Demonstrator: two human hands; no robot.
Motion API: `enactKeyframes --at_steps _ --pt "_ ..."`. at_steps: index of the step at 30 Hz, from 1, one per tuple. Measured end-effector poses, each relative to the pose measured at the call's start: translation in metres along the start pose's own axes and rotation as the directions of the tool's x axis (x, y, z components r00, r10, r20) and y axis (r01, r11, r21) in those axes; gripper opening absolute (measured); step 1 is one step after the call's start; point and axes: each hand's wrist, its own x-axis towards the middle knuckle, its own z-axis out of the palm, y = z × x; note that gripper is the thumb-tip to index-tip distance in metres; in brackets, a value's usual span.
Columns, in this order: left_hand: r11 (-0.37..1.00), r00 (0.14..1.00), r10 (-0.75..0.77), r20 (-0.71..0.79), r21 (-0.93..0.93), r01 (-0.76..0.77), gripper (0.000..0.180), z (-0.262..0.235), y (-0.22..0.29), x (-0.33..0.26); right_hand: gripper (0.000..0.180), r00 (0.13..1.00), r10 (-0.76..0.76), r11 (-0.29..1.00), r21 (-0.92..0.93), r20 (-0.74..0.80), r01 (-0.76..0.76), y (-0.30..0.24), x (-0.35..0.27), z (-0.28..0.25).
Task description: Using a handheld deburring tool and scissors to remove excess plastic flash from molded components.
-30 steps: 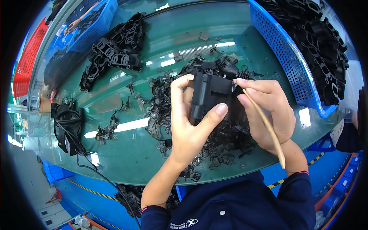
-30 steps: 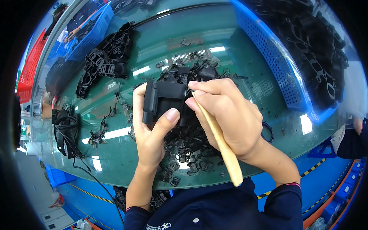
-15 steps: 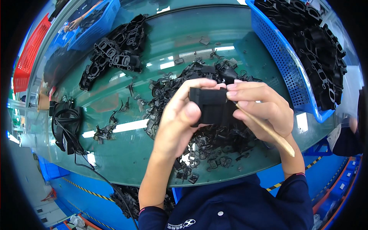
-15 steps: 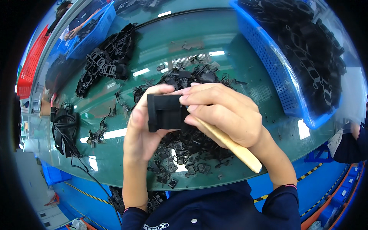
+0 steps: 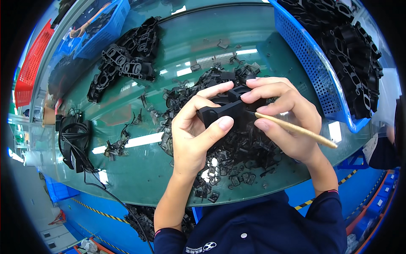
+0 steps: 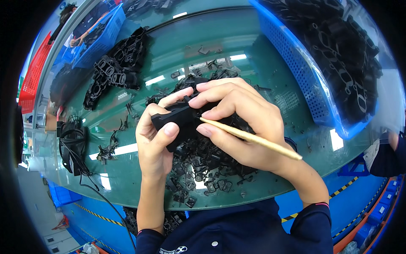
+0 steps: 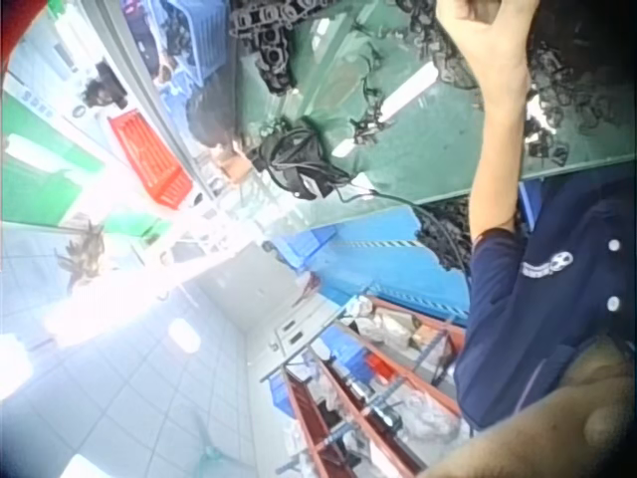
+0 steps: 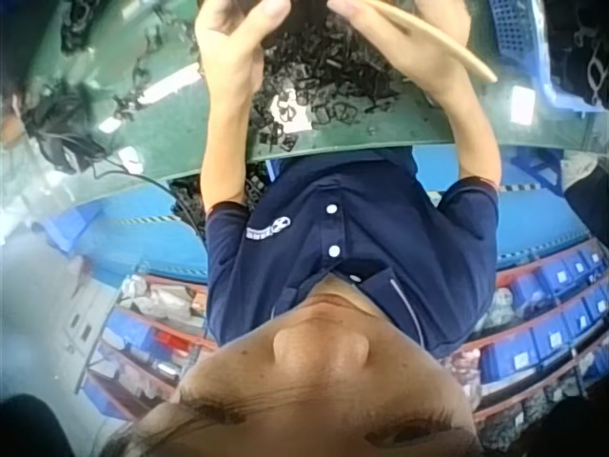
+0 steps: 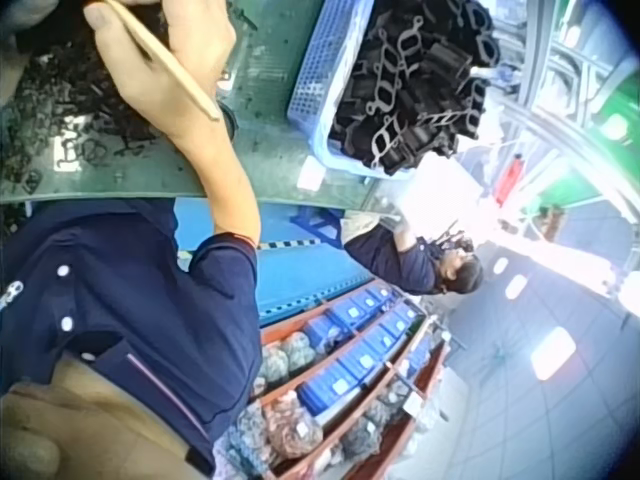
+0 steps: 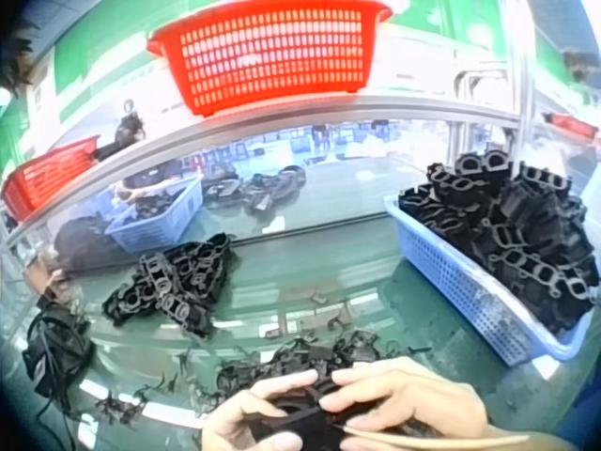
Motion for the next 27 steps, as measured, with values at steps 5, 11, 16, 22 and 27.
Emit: enactKeyframes --at_steps 5,11,16,22,27 --pt "1.000 1.000 0.025 -0.008 -0.004 -0.025 0.017 0.001 -0.002 -0.001 0.019 0.997 -0.045 0.997 -0.063 -0.067 0.041 -0.003 0.002 0.005" --pt "0.999 0.999 0.045 -0.015 -0.011 -0.045 0.017 0.001 -0.006 0.000 0.020 0.994 -0.074 0.993 -0.095 -0.078 0.066 -0.001 0.001 0.007" --pt "0.999 0.999 0.019 -0.039 -0.045 -0.020 0.017 0.004 -0.009 -0.001 0.021 0.990 -0.107 0.988 -0.119 -0.089 0.097 0.003 -0.001 0.009" --pt "0.996 0.997 -0.019 -0.076 -0.091 0.012 0.015 0.006 -0.011 -0.003 0.020 0.990 -0.116 0.981 -0.166 -0.080 0.102 0.004 -0.002 0.011" --pt "0.996 0.995 -0.008 -0.103 -0.093 -0.002 0.016 0.010 -0.014 -0.004 0.020 0.970 -0.221 0.944 -0.271 -0.100 0.188 0.009 -0.005 0.018"
